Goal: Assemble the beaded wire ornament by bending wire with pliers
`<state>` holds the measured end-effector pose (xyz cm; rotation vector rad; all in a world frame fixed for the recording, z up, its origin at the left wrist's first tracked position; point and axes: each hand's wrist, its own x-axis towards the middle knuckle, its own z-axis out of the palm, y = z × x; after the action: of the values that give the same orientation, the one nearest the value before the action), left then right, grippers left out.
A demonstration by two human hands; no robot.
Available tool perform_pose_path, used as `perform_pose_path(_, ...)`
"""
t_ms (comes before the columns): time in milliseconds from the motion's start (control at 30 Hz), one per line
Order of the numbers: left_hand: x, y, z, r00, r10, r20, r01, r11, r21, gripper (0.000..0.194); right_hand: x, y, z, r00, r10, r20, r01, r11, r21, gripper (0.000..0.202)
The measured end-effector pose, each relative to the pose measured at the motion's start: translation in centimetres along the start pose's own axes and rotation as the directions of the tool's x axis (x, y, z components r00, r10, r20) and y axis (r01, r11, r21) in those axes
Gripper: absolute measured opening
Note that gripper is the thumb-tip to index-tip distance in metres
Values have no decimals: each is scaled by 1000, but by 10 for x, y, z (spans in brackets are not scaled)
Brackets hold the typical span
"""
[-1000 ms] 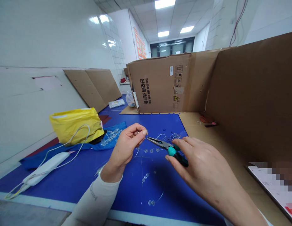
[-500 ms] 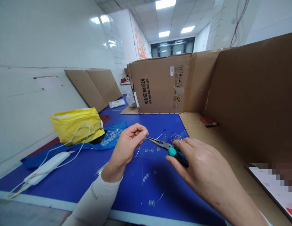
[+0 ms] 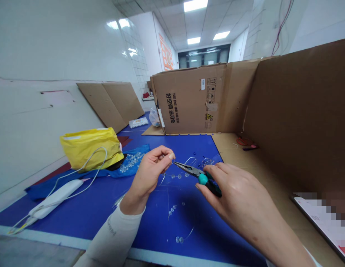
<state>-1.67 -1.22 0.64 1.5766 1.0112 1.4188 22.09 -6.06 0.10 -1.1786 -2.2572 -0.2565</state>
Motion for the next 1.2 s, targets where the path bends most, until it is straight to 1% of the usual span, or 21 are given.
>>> perform_pose_path(200,0,0,0,1000,9,-3,-9,1000,-7,20,0,0,2,1000,8,-4,-8,1000,-6,35)
perform_pose_path(333,0,0,0,1000,11,-3,-11,999,-31,19,2,0,-3,998,47,32,-49,997,64,35)
perform_pose_path(467,1,-2,-3,999,31,25,-28,992,-122,19,4,5,-13,996,79,36,-85,978,189,38)
perform_pose_path(633,3,-5,-8,997,63,42,-51,968,-248,20,1,16,-23,988,155,-21,-138,930,340,38)
perform_pose_path(767,3,-5,-11,994,90,65,-63,940,-334,22,-3,22,-25,979,198,-46,-163,897,411,33)
perform_pose_path(867,2,-5,-10,991,104,88,-62,920,-387,21,-5,24,-25,971,231,-59,-183,881,436,34)
perform_pose_path(933,2,-5,-9,991,93,100,-42,904,-425,22,-4,23,-26,969,240,-59,-189,873,449,34)
perform_pose_path(1033,3,-4,-8,992,42,117,16,890,-456,24,-1,22,-26,970,241,-44,-194,865,462,34)
perform_pose_path(1200,4,-1,-6,991,-56,119,100,906,-411,27,2,20,-26,964,266,-1,-233,844,483,39)
